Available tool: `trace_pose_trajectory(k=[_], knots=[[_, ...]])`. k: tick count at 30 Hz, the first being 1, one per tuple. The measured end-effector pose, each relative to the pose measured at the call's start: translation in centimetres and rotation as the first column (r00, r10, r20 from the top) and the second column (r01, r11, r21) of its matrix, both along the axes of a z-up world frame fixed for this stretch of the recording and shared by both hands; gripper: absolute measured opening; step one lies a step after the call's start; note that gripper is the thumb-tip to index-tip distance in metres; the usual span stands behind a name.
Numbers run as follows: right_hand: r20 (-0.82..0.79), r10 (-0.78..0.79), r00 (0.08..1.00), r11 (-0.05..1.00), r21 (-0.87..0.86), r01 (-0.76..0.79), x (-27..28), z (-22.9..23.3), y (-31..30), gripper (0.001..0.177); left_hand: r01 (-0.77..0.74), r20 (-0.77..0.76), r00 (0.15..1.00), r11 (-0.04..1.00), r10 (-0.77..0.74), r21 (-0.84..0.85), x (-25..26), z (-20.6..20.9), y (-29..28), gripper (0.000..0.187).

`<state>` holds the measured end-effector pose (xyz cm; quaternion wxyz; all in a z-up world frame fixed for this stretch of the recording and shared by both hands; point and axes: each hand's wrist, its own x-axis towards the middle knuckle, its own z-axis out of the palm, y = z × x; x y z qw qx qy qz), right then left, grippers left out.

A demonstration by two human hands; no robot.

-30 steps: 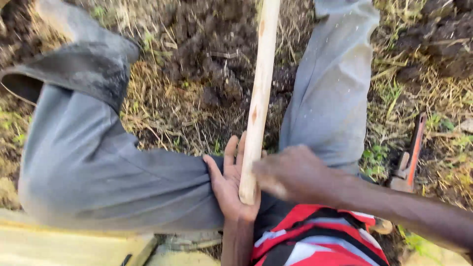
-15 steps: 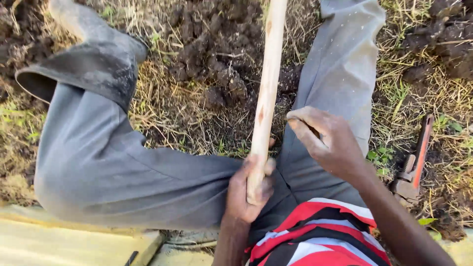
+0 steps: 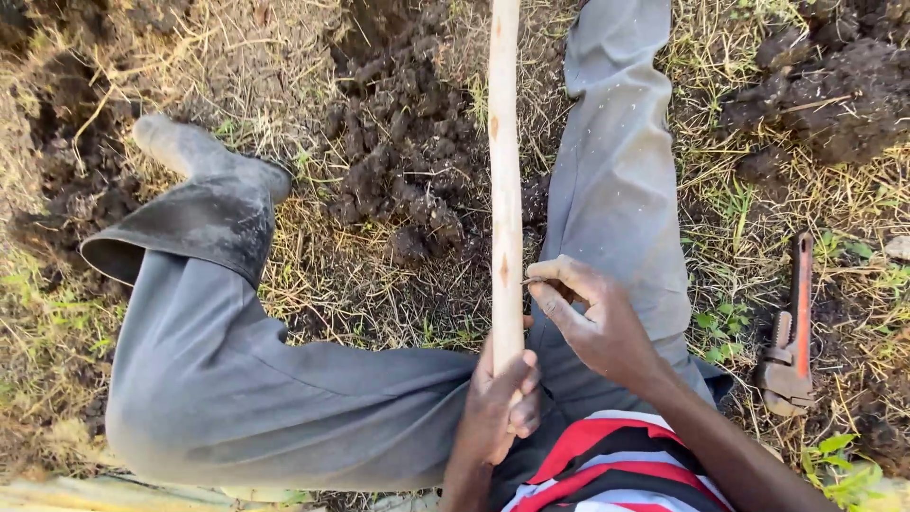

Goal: Sanding a wooden handle of a garden tool using sandpaper while sitting on the ground.

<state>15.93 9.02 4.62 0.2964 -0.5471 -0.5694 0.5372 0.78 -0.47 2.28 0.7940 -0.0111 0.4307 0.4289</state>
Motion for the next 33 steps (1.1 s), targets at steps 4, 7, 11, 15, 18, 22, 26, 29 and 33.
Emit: trace_pose_trajectory(k=[4,7,11,15,18,22,26,29,33], knots=[[0.000,-0.015,1.000,0.999,0.029,0.015,0.4,-0.2,0.4,0.022,0.123,-0.286,0.951,0.992,-0.118,-0.002,0.9,0.5,0.5,0.051],[-0.042,-0.026,0.999,1.000,0.016,0.027,0.3,-0.1,0.4,0.021,0.268,-0.547,0.811,0.963,-0.208,0.030,0.9,1.2,0.6,0.039],[-0.029,0.013,0.999,1.000,0.020,-0.012,0.4,-0.5,-0.1,0.018,0.359,-0.667,0.683,0.932,-0.297,-0.048,0.7,3.3,1.5,0.056],[-0.029,0.031,0.999,0.999,-0.010,-0.031,0.6,-0.9,-0.7,0.019,0.405,-0.739,0.577,0.908,-0.347,-0.110,0.1,3.1,1.5,0.064],[-0.046,0.043,0.998,0.998,-0.035,-0.044,0.8,-0.8,-0.7,0.020,0.405,-0.743,0.585,0.911,-0.326,-0.080,0.1,3.7,1.9,0.063],[-0.029,0.051,0.998,0.998,-0.046,-0.053,0.8,-0.8,-0.6,0.020,0.402,-0.751,0.585,0.914,-0.308,-0.061,0.3,4.1,1.9,0.064],[-0.038,0.074,0.997,0.997,0.021,-0.073,0.6,-0.6,-0.2,0.017,0.414,-0.753,0.576,0.908,-0.318,-0.067,0.4,4.5,2.3,0.066],[-0.047,0.063,0.997,0.997,0.038,-0.062,0.3,-0.2,-0.3,0.016,0.421,-0.758,0.577,0.906,-0.304,-0.043,0.4,4.1,2.1,0.065],[-0.065,0.054,0.996,0.998,0.044,-0.052,0.3,0.0,-0.4,0.016,0.357,-0.734,0.620,0.933,-0.276,-0.049,0.6,2.9,1.7,0.065]])
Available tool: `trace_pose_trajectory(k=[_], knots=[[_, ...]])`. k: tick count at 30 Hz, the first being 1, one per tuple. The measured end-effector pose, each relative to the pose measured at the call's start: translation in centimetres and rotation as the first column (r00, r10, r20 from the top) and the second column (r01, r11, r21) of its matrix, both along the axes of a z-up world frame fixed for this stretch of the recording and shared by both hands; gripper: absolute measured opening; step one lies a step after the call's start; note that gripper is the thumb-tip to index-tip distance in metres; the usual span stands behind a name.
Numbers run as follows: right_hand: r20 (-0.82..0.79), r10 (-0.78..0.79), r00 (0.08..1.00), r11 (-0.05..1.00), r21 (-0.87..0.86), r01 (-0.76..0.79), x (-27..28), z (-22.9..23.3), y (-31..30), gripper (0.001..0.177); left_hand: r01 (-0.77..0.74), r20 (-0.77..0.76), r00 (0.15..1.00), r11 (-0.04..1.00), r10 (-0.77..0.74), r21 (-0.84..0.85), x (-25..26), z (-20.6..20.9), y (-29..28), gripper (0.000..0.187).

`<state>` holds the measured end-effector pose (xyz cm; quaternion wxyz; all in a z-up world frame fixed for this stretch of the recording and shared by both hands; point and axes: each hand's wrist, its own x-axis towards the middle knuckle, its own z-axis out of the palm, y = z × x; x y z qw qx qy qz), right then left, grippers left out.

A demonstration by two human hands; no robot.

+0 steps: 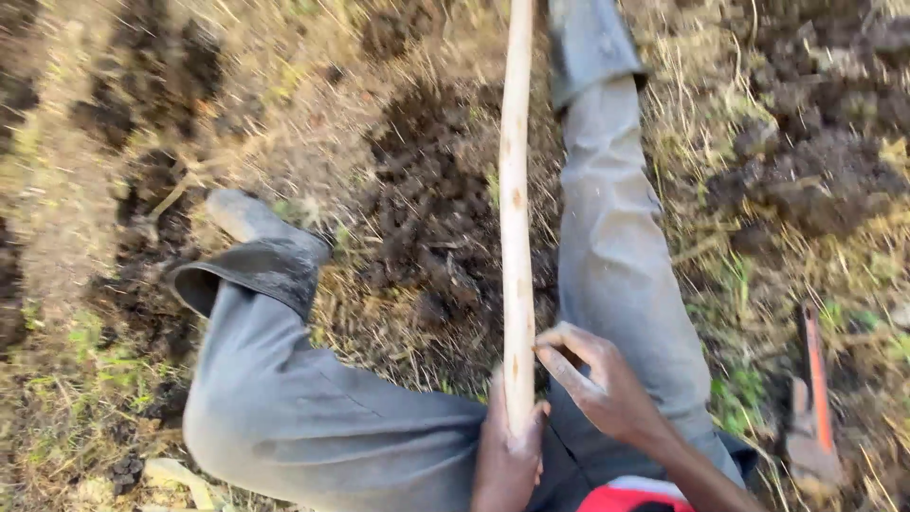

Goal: Sanding a wooden handle of a garden tool using sandpaper while sitting on the ground.

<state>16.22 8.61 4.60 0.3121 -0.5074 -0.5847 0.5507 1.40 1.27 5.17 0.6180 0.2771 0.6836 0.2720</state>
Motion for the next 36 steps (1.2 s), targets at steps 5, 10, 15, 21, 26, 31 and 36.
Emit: trace_pose_trajectory(k=[5,10,15,21,26,31,36], knots=[[0.043,-0.070,0.997,0.994,-0.082,0.073,0.9,-4.3,-1.5,0.018,-0.057,0.081,0.996,0.943,0.032,0.328,-1.1,-7.7,-2.0,0.063],[0.119,-0.061,0.991,0.992,-0.103,0.073,3.0,-10.4,-1.1,0.020,-0.034,0.216,0.974,0.893,-0.071,0.449,-2.6,-12.7,-2.0,0.069],[0.124,-0.184,0.975,0.973,-0.119,0.198,2.6,-14.3,-1.4,0.019,-0.024,0.201,0.973,0.808,-0.117,0.589,-1.5,-20.6,-2.3,0.073],[-0.002,-0.121,0.993,0.979,-0.162,0.119,2.0,-12.2,-1.0,0.024,-0.072,0.242,0.963,0.748,-0.121,0.660,1.3,-27.6,-2.7,0.068],[0.067,-0.133,0.989,0.969,-0.199,0.144,1.5,-9.4,-0.7,0.027,0.137,-0.105,0.991,0.710,-0.089,0.691,2.3,-27.5,-2.6,0.086],[0.271,0.021,0.962,0.994,-0.108,0.008,1.0,-2.0,-1.6,0.023,-0.165,0.406,0.909,0.976,0.094,0.145,-0.7,-3.1,-2.4,0.058],[0.320,0.075,0.945,0.994,0.056,-0.098,0.1,-0.3,0.3,0.013,-0.162,0.358,0.925,0.984,0.127,0.070,-1.7,-2.1,-0.5,0.059]])
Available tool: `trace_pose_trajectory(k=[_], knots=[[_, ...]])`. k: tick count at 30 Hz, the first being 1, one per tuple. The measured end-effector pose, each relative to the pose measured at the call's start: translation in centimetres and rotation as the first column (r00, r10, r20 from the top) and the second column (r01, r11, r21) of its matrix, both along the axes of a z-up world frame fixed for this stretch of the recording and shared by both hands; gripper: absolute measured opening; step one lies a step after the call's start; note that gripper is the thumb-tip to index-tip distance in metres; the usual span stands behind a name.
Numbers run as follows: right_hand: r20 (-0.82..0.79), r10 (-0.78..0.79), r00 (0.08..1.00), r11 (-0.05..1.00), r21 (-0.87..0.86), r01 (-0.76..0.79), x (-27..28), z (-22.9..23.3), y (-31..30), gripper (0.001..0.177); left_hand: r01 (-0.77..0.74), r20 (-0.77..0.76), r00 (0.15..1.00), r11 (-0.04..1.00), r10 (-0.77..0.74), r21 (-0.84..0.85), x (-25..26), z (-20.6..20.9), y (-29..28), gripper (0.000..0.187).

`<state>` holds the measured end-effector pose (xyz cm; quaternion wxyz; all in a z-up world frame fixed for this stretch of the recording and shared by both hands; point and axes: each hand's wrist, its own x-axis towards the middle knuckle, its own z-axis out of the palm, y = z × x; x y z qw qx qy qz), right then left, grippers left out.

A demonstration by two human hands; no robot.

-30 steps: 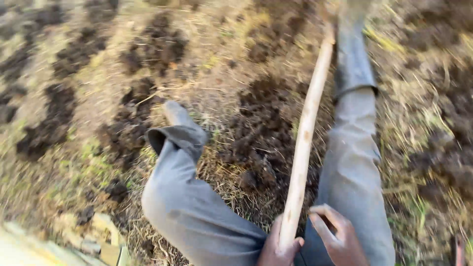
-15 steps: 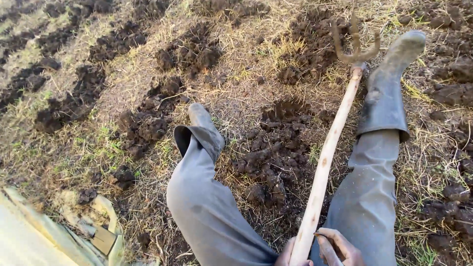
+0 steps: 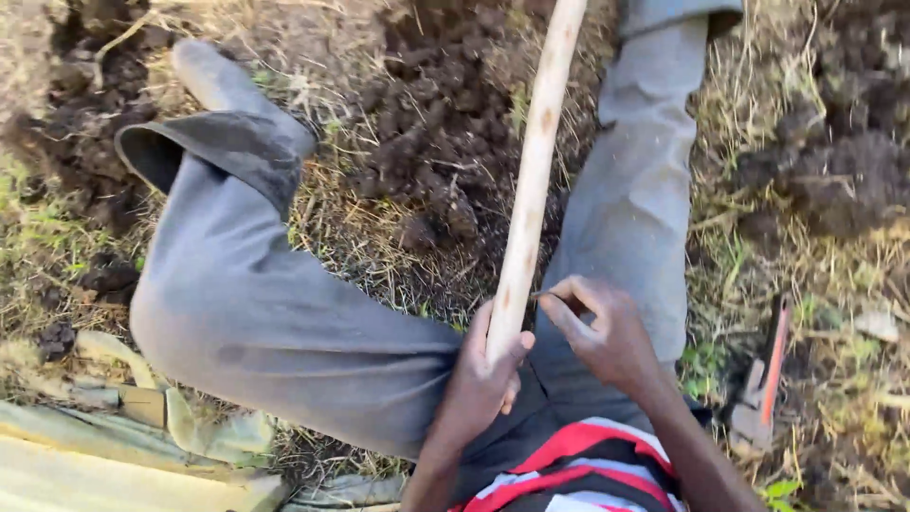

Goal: Sanding a wooden handle of a garden tool using sandpaper while sitting on the ground.

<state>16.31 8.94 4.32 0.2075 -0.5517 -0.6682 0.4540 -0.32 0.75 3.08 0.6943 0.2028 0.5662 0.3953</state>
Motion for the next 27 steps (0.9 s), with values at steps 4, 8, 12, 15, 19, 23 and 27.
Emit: trace_pose_trajectory(k=[4,8,12,15,19,23,27], knots=[[0.007,0.076,0.997,0.996,-0.037,-0.076,-0.1,-0.2,0.0,0.015,0.019,-0.022,1.000,0.999,-0.020,-0.027,0.4,-0.3,-0.3,0.057],[0.015,0.180,0.984,0.983,0.037,-0.181,0.2,-0.9,0.7,0.017,0.006,-0.034,0.999,0.998,-0.008,-0.063,0.6,-0.8,-0.4,0.061],[0.156,0.263,0.952,0.945,0.158,-0.287,0.4,-2.0,0.9,0.021,0.036,-0.111,0.993,0.998,-0.042,-0.057,0.7,-1.0,-0.5,0.062],[0.152,0.364,0.919,0.881,0.263,-0.393,0.4,-4.2,-1.3,0.021,0.059,-0.184,0.981,0.998,-0.065,-0.036,0.8,-1.5,-1.0,0.065],[0.232,0.441,0.867,0.829,0.264,-0.493,0.5,-3.5,-1.2,0.016,0.130,-0.314,0.941,0.991,-0.126,-0.007,1.0,-0.1,-0.6,0.062],[0.165,0.228,0.960,0.942,0.212,-0.260,0.9,-3.6,1.6,0.027,0.116,-0.332,0.937,0.993,-0.111,-0.003,1.2,-1.0,-0.3,0.071],[0.091,0.418,0.904,0.896,0.124,-0.427,0.5,-3.0,-1.5,0.016,0.108,-0.315,0.945,0.993,-0.084,0.057,1.2,-1.5,-0.6,0.068]])
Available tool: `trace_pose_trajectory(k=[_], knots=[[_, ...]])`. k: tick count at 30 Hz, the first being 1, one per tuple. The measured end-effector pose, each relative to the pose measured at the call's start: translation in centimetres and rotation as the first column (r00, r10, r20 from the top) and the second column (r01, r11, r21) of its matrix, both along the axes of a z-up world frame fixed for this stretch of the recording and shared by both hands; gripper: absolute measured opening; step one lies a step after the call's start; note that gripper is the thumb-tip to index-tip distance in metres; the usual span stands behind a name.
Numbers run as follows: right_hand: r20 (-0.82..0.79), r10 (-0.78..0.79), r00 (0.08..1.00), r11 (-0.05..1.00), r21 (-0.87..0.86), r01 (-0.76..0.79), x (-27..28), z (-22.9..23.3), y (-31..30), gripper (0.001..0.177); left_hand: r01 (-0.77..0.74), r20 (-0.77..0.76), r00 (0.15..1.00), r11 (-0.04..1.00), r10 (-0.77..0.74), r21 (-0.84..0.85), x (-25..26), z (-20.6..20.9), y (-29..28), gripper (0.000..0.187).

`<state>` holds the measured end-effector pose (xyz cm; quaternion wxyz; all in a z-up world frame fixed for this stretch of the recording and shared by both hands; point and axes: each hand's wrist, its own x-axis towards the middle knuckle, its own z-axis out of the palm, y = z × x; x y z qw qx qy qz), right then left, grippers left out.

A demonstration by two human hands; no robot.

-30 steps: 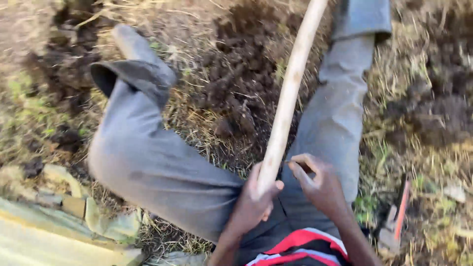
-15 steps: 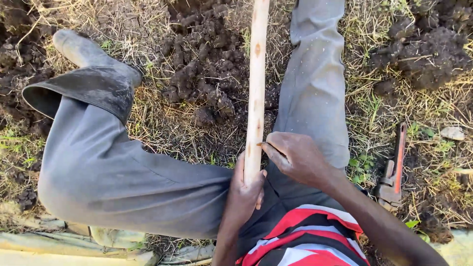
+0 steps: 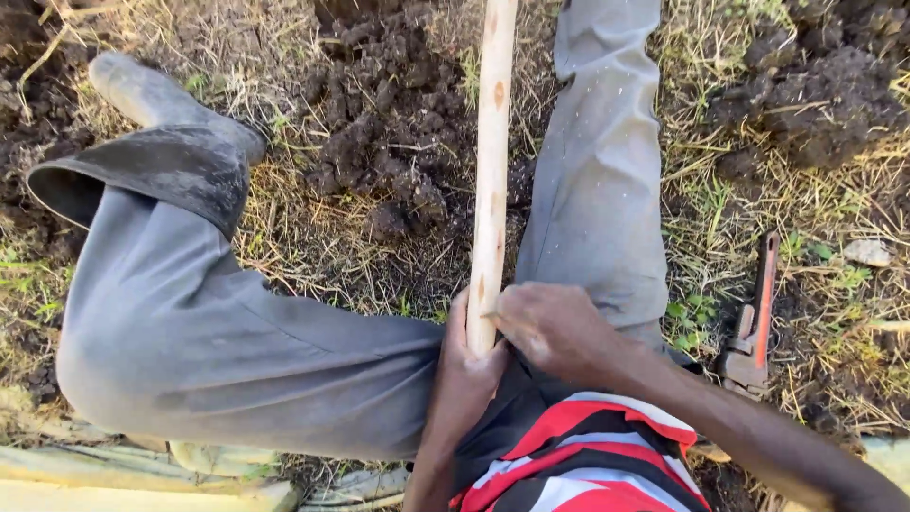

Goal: Sanding a wooden handle of a garden tool using sandpaper while sitting on the ground.

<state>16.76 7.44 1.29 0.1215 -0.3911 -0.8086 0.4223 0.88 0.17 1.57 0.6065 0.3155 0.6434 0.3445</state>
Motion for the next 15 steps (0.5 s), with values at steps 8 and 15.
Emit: trace_pose_trajectory(k=[8,15], knots=[[-0.081,-0.126,0.989,0.992,0.017,0.128,0.0,0.0,3.0,0.019,-0.016,-0.001,1.000,1.000,0.016,-0.018,-0.3,-0.8,0.2,0.073],[-0.017,-0.235,0.972,0.968,0.087,0.236,-0.2,-2.0,5.9,0.023,-0.024,0.023,0.999,0.999,0.025,-0.047,0.0,0.5,0.1,0.072]])
